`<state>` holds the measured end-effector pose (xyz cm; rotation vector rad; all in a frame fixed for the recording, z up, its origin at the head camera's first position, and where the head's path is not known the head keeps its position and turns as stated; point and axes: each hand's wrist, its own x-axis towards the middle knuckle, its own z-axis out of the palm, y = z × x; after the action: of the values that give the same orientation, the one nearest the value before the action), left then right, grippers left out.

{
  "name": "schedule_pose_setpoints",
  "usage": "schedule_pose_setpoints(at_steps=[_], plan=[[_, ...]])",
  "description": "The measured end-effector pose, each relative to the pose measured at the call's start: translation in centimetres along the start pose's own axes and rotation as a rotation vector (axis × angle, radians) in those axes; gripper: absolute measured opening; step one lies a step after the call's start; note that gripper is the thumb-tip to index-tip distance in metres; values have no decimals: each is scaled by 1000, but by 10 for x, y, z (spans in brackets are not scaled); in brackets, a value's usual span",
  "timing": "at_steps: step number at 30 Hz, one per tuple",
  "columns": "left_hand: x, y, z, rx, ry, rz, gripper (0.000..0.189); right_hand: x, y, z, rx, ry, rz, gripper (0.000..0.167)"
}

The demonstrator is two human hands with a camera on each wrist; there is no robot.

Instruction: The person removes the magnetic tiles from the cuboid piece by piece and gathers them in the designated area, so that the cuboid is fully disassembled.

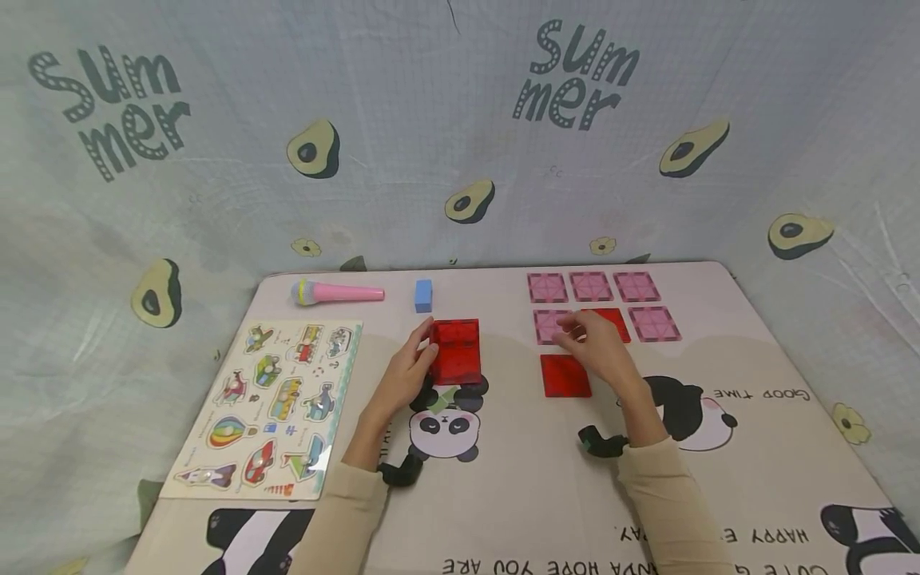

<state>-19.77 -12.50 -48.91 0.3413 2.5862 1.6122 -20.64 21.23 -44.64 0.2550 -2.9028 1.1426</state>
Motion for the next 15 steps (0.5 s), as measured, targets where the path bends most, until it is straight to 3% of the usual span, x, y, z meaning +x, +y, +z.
schedule_pose_setpoints(at_steps=[15], plan=[[-1, 1, 1, -11, 5, 9, 58, 18, -34, 29, 44, 31, -99, 42]])
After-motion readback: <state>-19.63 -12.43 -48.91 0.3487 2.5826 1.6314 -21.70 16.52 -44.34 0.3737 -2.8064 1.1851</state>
